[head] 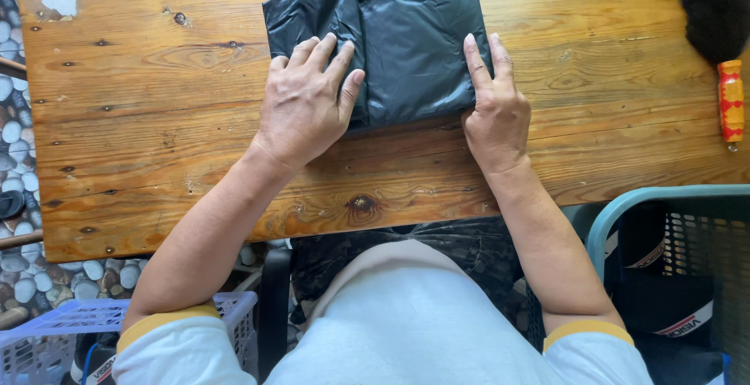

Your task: The person folds a large black plastic sheet on a wooden table, using a brush to smooth it out. They fold the sheet multiple times into a compact bundle and place it into a basket.

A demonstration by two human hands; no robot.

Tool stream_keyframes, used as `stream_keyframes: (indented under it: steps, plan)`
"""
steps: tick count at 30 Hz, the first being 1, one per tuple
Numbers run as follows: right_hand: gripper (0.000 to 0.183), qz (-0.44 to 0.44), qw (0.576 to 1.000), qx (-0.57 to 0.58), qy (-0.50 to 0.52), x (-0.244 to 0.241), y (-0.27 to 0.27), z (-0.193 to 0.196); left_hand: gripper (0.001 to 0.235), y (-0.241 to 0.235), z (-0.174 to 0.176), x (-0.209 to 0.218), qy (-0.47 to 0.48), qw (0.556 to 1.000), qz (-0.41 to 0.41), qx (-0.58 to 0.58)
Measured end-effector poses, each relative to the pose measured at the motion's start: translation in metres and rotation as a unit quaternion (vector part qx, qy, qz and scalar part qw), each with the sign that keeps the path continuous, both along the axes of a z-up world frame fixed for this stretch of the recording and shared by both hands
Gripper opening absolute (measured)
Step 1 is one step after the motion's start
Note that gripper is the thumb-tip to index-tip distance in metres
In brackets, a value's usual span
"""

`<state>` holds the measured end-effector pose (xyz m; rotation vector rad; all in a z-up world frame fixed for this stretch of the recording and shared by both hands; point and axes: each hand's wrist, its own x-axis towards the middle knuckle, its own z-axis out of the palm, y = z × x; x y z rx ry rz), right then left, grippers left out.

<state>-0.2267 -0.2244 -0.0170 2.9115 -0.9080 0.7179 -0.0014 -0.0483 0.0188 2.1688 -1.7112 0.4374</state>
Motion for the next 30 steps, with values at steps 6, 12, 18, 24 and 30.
stream_keyframes:
  steps: [6, 12, 18, 24, 30]
  plan:
    - [0.103, -0.003, 0.993, 0.076, -0.092, -0.002, 0.004, 0.014, 0.057, -0.005, -0.008, 0.003, -0.020, 1.000, 0.004, 0.023]
    - [0.068, -0.019, 0.898, 0.380, -0.222, 0.002, -0.002, 0.021, 0.057, -0.005, -0.014, 0.003, -0.025, 0.999, 0.013, 0.018]
    - [0.094, 0.061, 0.602, 0.738, -0.297, -0.017, -0.018, 0.035, 0.057, -0.004, -0.019, 0.004, -0.043, 0.999, 0.022, 0.019]
    - [0.071, -0.010, 0.996, 0.090, -0.001, 0.016, -0.011, 0.044, 0.057, -0.007, -0.018, 0.003, -0.049, 0.999, 0.008, 0.015]
    - [0.064, 0.081, 0.988, 0.071, 0.113, 0.063, 0.003, 0.036, 0.057, -0.007, -0.017, 0.002, -0.038, 0.999, 0.021, 0.012]
